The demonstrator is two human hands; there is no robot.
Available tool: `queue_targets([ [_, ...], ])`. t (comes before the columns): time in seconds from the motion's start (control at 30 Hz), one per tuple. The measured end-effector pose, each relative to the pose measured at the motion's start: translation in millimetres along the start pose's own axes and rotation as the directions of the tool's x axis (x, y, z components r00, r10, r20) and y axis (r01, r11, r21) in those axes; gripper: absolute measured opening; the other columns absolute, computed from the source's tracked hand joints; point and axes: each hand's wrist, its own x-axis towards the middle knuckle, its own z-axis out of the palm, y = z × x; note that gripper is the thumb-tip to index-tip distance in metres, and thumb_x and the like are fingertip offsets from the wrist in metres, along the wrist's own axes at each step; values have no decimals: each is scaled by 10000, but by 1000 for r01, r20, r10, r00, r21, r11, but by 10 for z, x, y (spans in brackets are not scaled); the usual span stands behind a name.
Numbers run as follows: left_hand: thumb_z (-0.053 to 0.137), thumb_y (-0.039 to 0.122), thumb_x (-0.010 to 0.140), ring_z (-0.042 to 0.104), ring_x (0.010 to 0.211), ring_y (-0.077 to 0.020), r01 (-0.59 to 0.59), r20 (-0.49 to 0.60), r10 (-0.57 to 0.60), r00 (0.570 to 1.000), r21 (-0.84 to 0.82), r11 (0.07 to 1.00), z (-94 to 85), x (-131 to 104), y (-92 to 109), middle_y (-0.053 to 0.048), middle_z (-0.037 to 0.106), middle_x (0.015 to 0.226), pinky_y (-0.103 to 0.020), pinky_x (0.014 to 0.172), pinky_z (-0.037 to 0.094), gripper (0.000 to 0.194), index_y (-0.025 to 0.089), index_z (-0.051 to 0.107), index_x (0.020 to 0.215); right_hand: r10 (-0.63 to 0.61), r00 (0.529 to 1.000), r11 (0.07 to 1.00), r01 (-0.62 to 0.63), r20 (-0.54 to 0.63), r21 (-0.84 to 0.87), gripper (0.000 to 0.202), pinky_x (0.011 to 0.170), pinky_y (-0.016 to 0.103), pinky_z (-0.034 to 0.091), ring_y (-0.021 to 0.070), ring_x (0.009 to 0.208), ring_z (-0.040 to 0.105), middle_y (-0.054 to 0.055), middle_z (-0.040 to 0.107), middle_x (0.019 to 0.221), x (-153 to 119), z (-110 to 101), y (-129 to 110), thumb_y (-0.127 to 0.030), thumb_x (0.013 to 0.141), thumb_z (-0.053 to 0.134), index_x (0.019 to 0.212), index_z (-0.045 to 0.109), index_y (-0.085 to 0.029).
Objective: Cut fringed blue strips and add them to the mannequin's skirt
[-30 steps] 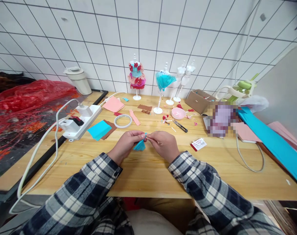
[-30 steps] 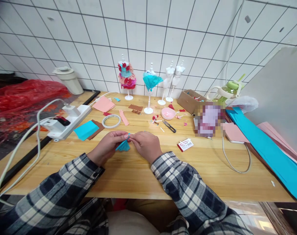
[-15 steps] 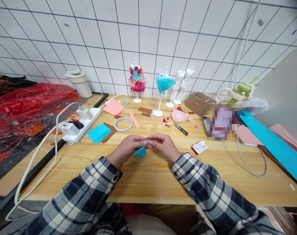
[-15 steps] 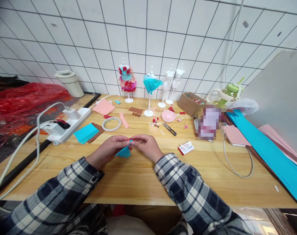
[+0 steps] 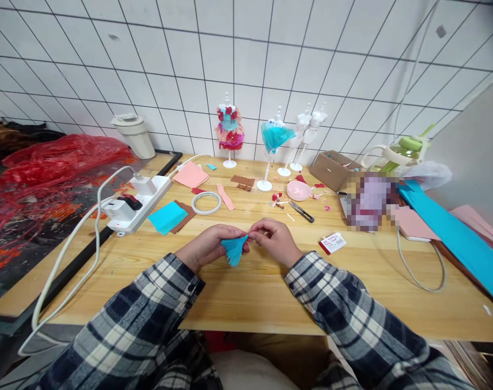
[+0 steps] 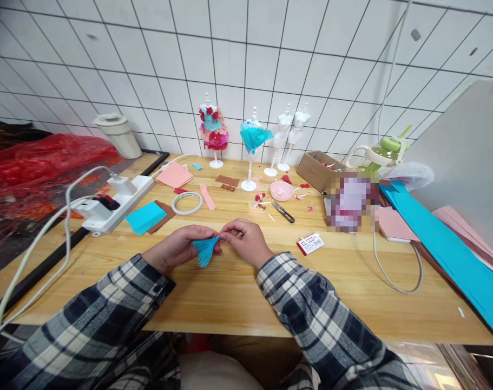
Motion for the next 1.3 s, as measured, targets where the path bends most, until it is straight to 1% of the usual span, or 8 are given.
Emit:
queue_targets([
  [0.3, 791, 361, 679, 617, 671, -147, -155, -127, 167, 978, 99, 983, -104, 87, -15, -62, 709, 763, -261, 661, 493, 247, 144, 713, 768, -10, 982, 1000, 14, -186, 19, 220, 557, 275, 531, 132, 568, 631, 55, 701, 884, 9, -37, 53, -408, 841, 621, 836, 730, -217],
  [0.5, 732, 367, 703, 555, 581, -127, -270, -236, 365, 901, 354, 896, -119, 98, 16, 1, 620, 640, -252, 584, 442, 231, 155, 638, 711, 27, 991, 992, -43, -133, -119, 528, 660, 296, 536, 122, 615, 641, 34, 723, 1071, 19, -52, 109, -379, 857, 619, 1371, 530, -295],
  [0.63, 727, 408, 703, 533, 563, -122, -259, -160, 385, 909, 506, 823, -89, 78, -4, 10, 604, 636, -242, 544, 419, 279, 149, 643, 760, -87, 995, 967, 73, -49, -243, 301, 769, 304, 493, 170, 827, 653, 58, 738, 974, 14, -49, 50, -403, 878, 595, 1092, 725, -236],
  [0.77, 741, 457, 687, 532, 546, -119, -248, -106, 358, 928, 542, 803, -12, 77, -33, 9, 601, 618, -234, 522, 418, 345, 141, 633, 772, -101, 994, 920, 105, 29, -377, 165, 699, 290, 441, 169, 734, 600, 41, 711, 742, 14, 10, 63, -365, 794, 697, 801, 759, -213],
  [0.9, 789, 424, 630, 640, 719, -179, -284, -113, 409, 905, 555, 782, 33, 97, -29, -41, 707, 800, -288, 677, 502, 386, 147, 650, 859, 58, 996, 984, -70, -71, -165, 235, 570, 249, 401, 129, 601, 532, 23, 681, 699, 28, 62, 156, -411, 772, 684, 797, 744, -186],
  [1.1, 714, 399, 716, 667, 890, -245, -279, -73, 445, 893, 686, 672, -33, 132, -63, -62, 738, 971, -346, 821, 510, 330, 156, 694, 939, 264, 964, 948, -260, 0, 186, 460, 478, 238, 360, 115, 524, 481, 4, 598, 614, 44, 48, 153, -604, 769, 601, 726, 703, -157],
  [1.2, 692, 386, 733, 663, 867, -235, -270, -62, 440, 896, 711, 650, -52, 137, -77, -50, 734, 947, -328, 795, 506, 322, 154, 693, 955, 228, 973, 944, -217, -17, 249, 440, 538, 240, 423, 139, 653, 556, 30, 664, 785, 42, 51, 121, -563, 722, 675, 927, 713, -176],
  [1.3, 686, 377, 729, 643, 775, -210, -240, -51, 405, 913, 735, 634, -44, 133, -83, -23, 715, 834, -300, 724, 495, 280, 149, 689, 892, 177, 983, 971, -167, -47, 170, 350, 585, 250, 430, 130, 644, 538, 23, 653, 751, 41, 65, 116, -463, 660, 757, 850, 704, -174],
])
